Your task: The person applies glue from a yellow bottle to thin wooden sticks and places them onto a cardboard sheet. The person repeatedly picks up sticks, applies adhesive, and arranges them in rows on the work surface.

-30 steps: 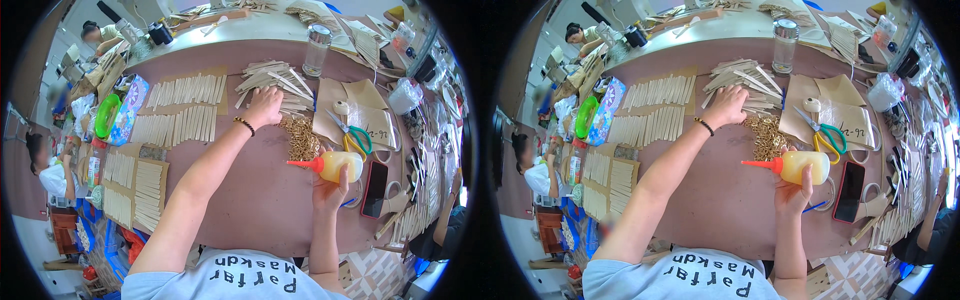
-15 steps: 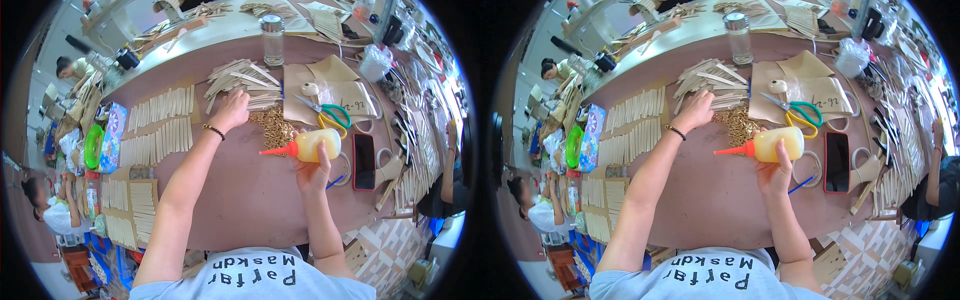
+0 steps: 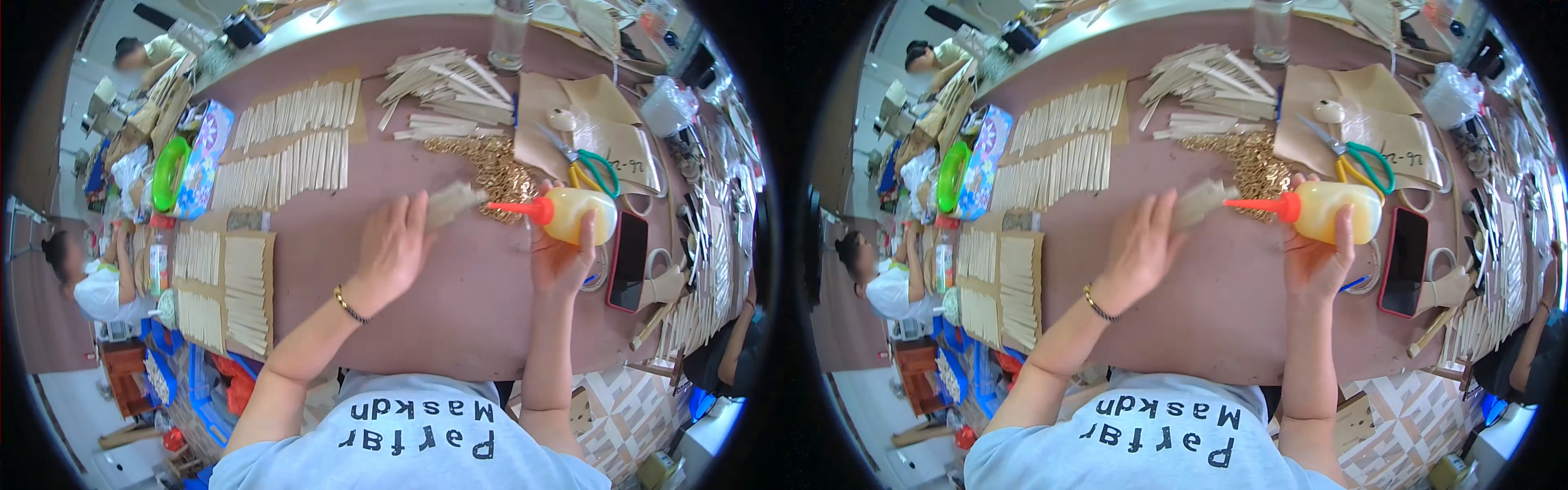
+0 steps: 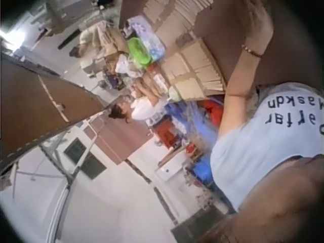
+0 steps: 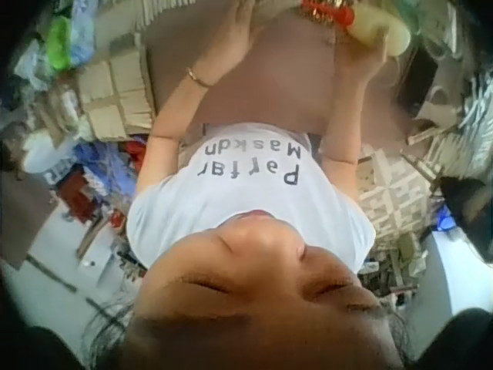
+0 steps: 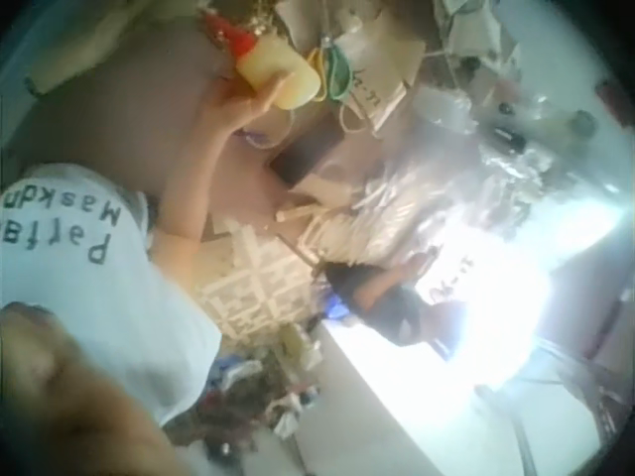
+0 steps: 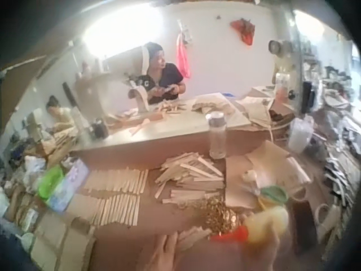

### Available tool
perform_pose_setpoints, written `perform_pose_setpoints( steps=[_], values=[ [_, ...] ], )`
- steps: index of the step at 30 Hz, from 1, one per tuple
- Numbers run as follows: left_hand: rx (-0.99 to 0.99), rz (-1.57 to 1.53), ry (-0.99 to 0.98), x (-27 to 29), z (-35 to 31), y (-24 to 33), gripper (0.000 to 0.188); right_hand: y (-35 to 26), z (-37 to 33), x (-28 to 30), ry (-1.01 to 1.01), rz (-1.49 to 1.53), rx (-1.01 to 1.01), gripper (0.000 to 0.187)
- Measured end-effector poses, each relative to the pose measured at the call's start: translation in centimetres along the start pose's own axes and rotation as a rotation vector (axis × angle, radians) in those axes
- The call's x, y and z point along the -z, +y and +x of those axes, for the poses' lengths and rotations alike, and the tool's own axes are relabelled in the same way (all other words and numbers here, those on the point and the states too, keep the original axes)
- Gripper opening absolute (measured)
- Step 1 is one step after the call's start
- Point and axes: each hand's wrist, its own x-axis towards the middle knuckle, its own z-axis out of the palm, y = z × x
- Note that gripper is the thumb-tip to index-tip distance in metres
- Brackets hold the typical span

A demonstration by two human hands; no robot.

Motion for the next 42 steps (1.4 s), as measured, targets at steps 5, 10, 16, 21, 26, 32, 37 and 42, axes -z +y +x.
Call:
perform_pose_setpoints(
  steps=[5,10,16,21,26,32,37,42],
  values=[
    [-0.066,-0.206,0.061,-2.4,-6.4,0.4,0.048,0.5,0.1,0.2,0.002,0.010,-0.020,0.045],
    [-0.083,-0.204,0.109,-3.9,-9.8,1.0,0.038,0.9,0.2,0.4,0.001,-0.040,-0.019,0.045],
    [-0.046,-0.265,0.216,-4.5,-8.6,0.2,0.027,1.0,0.2,0.8,-0.001,-0.045,-0.050,0.045],
    [0.058,-0.270,0.256,-4.8,-8.6,0.0,0.020,0.9,-0.8,1.1,-0.007,-0.037,-0.064,0.046],
    [-0.012,-0.274,0.302,-5.1,-9.5,0.2,0.020,0.5,-2.3,1.3,-0.006,0.023,-0.107,0.047],
    [-0.139,-0.302,0.219,-4.7,-11.0,2.3,0.018,-0.1,-3.5,1.9,0.015,-0.044,-0.077,0.048],
    [-0.044,-0.384,0.197,-4.4,-11.8,2.4,0.020,-0.9,-4.7,2.3,0.043,-0.215,-0.015,0.048],
    [0.056,-0.398,0.120,-4.4,-11.7,2.0,0.019,-0.9,-5.6,3.0,0.031,-0.483,0.035,0.048]
  ],
)
